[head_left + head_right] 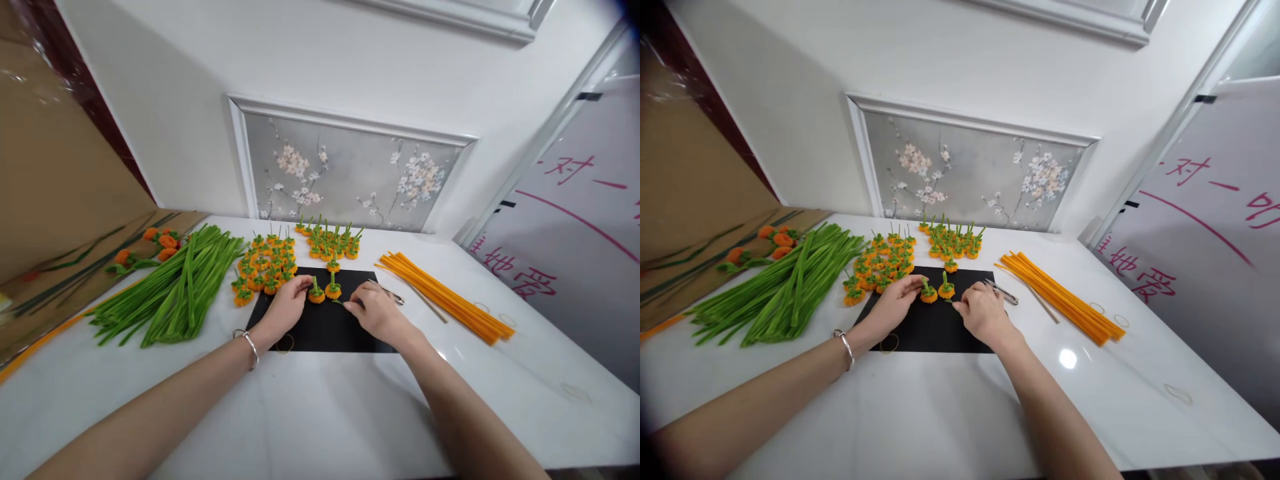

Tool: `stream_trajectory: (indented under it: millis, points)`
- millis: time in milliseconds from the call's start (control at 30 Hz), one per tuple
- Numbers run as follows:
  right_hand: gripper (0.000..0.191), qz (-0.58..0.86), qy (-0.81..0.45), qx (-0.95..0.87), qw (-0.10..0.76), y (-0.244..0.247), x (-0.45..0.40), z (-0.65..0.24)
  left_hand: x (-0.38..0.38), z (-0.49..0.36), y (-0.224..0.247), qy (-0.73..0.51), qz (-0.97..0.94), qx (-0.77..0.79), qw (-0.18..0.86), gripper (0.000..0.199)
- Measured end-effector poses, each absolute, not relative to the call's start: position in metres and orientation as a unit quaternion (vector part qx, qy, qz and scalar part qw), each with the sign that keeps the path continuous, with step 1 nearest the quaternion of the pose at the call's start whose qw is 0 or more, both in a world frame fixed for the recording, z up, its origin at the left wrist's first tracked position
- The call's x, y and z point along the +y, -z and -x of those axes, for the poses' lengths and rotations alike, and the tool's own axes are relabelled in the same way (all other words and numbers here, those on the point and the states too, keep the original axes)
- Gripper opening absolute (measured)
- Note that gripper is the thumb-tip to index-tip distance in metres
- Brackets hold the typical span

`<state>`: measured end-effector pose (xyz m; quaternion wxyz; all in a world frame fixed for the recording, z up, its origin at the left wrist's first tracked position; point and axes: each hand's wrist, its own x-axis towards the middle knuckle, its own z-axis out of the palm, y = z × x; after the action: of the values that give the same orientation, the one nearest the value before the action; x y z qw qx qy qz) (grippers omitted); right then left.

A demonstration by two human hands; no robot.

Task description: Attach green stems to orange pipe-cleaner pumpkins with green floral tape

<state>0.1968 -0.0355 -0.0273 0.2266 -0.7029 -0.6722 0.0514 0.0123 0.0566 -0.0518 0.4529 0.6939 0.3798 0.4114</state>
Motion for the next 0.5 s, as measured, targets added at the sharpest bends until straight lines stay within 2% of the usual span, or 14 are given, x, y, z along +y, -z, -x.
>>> stream_trajectory:
  millis: [67, 167, 300, 400, 433, 500]
  points:
    - [0.006, 0.700, -0.055, -0.671, 0.237, 0.031, -0.035, -0.193, 0.054, -0.011, 0.052, -0.408, -0.702, 0.367, 0.454, 0.028]
    - [0.015, 0.680, -0.060, -0.678, 0.272, 0.032, -0.036, -0.194, 0.050, -0.013, 0.050, -0.407, -0.714, 0.351, 0.448, 0.029]
    - [0.012, 0.646, -0.069, -0.675, 0.349, 0.033, -0.039, -0.201, 0.043, -0.015, 0.041, -0.401, -0.730, 0.344, 0.433, 0.017]
    - [0.015, 0.610, -0.115, -0.652, 0.436, 0.035, -0.041, -0.207, 0.034, -0.016, 0.031, -0.398, -0.730, 0.346, 0.433, 0.022]
    - [0.015, 0.589, -0.142, -0.641, 0.472, 0.036, -0.041, -0.208, 0.030, -0.017, 0.028, -0.397, -0.727, 0.343, 0.443, 0.023]
    - [0.013, 0.554, -0.181, -0.620, 0.525, 0.036, -0.043, -0.208, 0.022, -0.018, 0.022, -0.380, -0.676, 0.328, 0.539, 0.024]
